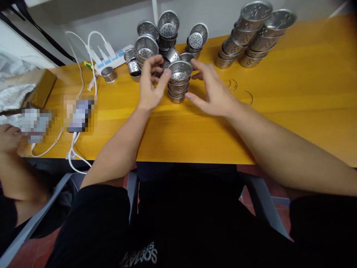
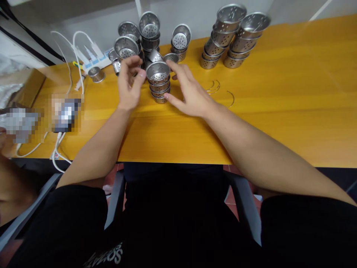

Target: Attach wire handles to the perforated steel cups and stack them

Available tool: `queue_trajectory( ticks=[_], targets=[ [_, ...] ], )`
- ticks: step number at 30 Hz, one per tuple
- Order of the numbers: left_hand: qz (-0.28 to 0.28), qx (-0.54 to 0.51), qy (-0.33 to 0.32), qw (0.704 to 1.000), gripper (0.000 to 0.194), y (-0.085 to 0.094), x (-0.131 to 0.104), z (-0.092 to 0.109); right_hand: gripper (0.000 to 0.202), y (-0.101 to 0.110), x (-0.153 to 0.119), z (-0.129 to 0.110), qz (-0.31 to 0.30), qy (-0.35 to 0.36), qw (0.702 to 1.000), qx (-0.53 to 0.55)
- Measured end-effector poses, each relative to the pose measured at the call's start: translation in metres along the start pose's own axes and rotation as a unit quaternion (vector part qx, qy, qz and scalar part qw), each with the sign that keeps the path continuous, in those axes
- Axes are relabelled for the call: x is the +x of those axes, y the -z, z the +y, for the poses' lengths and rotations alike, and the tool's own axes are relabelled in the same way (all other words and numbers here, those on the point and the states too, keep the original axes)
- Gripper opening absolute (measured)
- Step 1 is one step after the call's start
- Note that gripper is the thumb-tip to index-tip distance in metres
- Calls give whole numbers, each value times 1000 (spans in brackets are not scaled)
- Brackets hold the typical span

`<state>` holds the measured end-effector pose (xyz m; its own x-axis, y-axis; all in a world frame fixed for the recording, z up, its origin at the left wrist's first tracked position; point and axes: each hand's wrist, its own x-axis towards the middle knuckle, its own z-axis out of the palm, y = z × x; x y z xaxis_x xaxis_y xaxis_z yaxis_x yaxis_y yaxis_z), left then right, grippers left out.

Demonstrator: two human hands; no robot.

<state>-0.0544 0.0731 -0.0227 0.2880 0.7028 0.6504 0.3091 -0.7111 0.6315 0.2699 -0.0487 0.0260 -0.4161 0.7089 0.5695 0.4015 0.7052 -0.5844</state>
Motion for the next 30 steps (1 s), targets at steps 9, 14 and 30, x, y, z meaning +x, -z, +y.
queue_trajectory(
  ticks=[9,14,30],
  targets=[
    [207,126,-108,964,93,36,19,-31,117,5,-2,2,14,-14,999,-26],
    [232,138,-116,956,85,42,21,-50,115,4,-2,-3,7,-17,999,-34],
    [242,65,-164,954,81,37,21,32,103,9,-1,-14,27,-18,998,-59]
  ],
)
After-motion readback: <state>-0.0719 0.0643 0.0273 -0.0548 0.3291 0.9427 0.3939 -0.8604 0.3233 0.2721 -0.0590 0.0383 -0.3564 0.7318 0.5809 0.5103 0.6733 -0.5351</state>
